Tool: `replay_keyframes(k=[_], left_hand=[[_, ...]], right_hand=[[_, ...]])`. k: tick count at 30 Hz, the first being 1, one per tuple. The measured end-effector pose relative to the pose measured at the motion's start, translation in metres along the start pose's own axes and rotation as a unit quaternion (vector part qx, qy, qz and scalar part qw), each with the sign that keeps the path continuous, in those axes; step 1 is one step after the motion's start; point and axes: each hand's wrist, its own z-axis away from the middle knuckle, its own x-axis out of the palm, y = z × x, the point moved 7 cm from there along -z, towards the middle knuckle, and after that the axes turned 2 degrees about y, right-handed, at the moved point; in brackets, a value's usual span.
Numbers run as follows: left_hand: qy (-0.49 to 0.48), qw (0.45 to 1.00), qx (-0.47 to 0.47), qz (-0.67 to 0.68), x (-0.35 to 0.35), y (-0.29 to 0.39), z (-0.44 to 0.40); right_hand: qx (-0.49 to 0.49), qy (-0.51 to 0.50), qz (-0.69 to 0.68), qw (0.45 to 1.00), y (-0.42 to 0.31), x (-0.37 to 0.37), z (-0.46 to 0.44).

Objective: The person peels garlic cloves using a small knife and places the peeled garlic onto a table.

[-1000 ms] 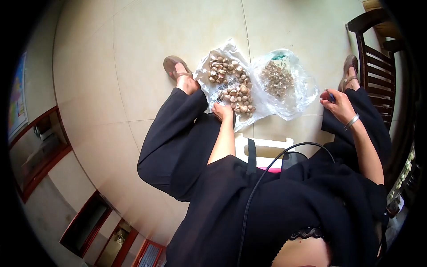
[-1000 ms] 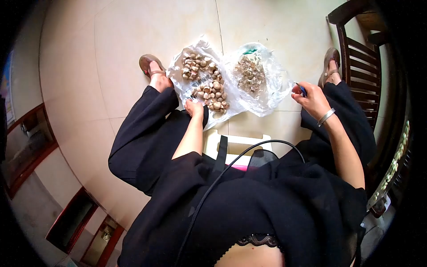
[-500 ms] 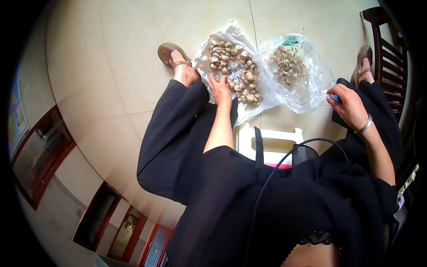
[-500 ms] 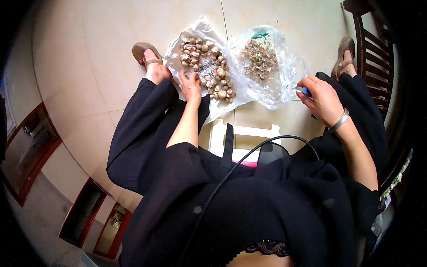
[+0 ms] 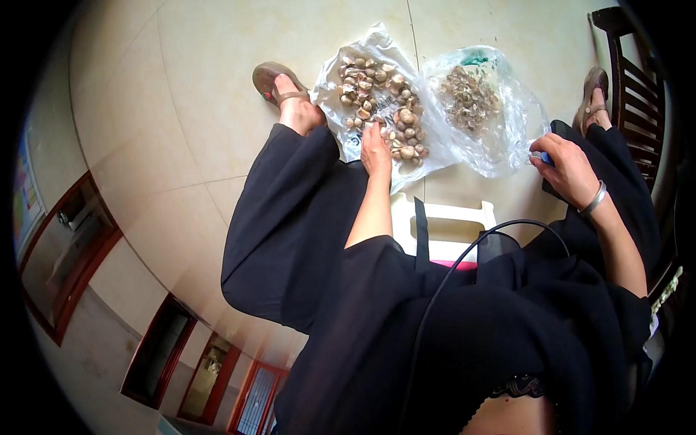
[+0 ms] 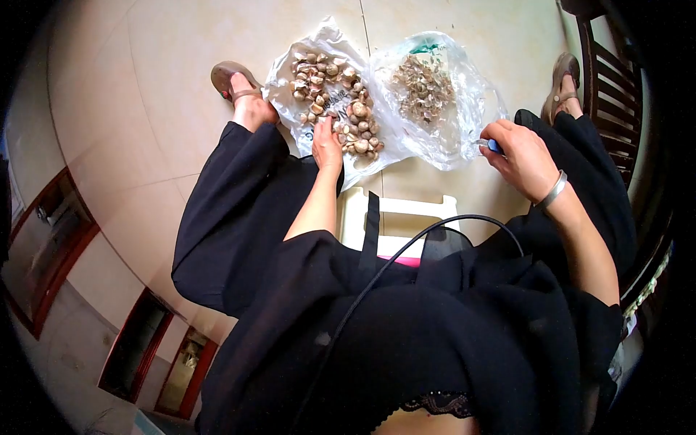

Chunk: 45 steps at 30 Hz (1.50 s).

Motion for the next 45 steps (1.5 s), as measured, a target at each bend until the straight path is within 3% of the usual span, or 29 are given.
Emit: replay_keyframes(k=[2,4,5,8,14,20,24,28,29,30,31,33,36,40,42,45], left_hand=[[0.021,0.999,-0.032,-0.022,-0.008,0.004,0.001],[-0.011,1.000,-0.018,-0.007,-0.002,0.012,0.010],[-0.074,0.996,-0.041,-0.032,0.008,0.014,0.017],[-0.030,0.998,-0.040,-0.030,0.017,0.016,0.024],[-0.044,0.990,-0.067,-0.119,0.037,0.026,0.017],[-0.064,0.990,-0.062,-0.112,0.036,0.023,0.014],[0.042,0.992,-0.118,0.032,0.005,0.002,-0.003],[0.038,0.988,-0.122,0.083,-0.012,-0.006,-0.024],[0.013,0.937,-0.238,0.257,-0.006,-0.017,-0.022],[-0.012,0.841,-0.343,0.419,0.005,-0.022,-0.015],[-0.011,0.842,-0.338,0.420,0.004,-0.020,-0.014],[-0.014,0.741,-0.377,0.555,0.017,-0.016,-0.007],[-0.044,0.703,-0.391,0.592,0.026,-0.023,0.001],[-0.097,0.701,-0.443,0.550,0.034,-0.019,-0.002],[-0.096,0.801,-0.371,0.460,0.040,-0.022,-0.011],[0.058,0.907,-0.256,0.331,0.049,-0.044,-0.030]], right_hand=[[-0.006,0.002,0.015,1.000,-0.001,-0.001,-0.001],[-0.003,-0.001,0.014,1.000,-0.001,-0.001,-0.001],[0.000,-0.004,0.013,1.000,-0.001,0.000,0.000],[0.003,-0.010,0.010,1.000,0.002,0.003,0.000],[0.004,-0.012,0.020,1.000,0.000,0.003,0.001],[-0.010,-0.006,0.026,1.000,-0.002,0.002,0.001],[-0.017,0.002,0.030,0.999,-0.002,0.000,0.003],[-0.028,0.023,0.030,0.999,-0.008,-0.008,0.005],[-0.023,0.024,0.026,0.999,-0.009,-0.009,0.006],[-0.025,0.028,0.025,0.999,-0.009,-0.010,0.008],[-0.029,0.033,0.025,0.999,-0.009,-0.011,0.009],[-0.033,0.043,0.026,0.998,-0.009,-0.011,0.010],[-0.037,0.051,0.031,0.998,-0.009,-0.013,0.015],[-0.041,0.050,0.026,0.998,-0.013,-0.017,0.017],[-0.039,0.055,0.016,0.998,-0.011,-0.018,0.018],[-0.031,0.053,0.014,0.998,-0.005,-0.016,0.019]])
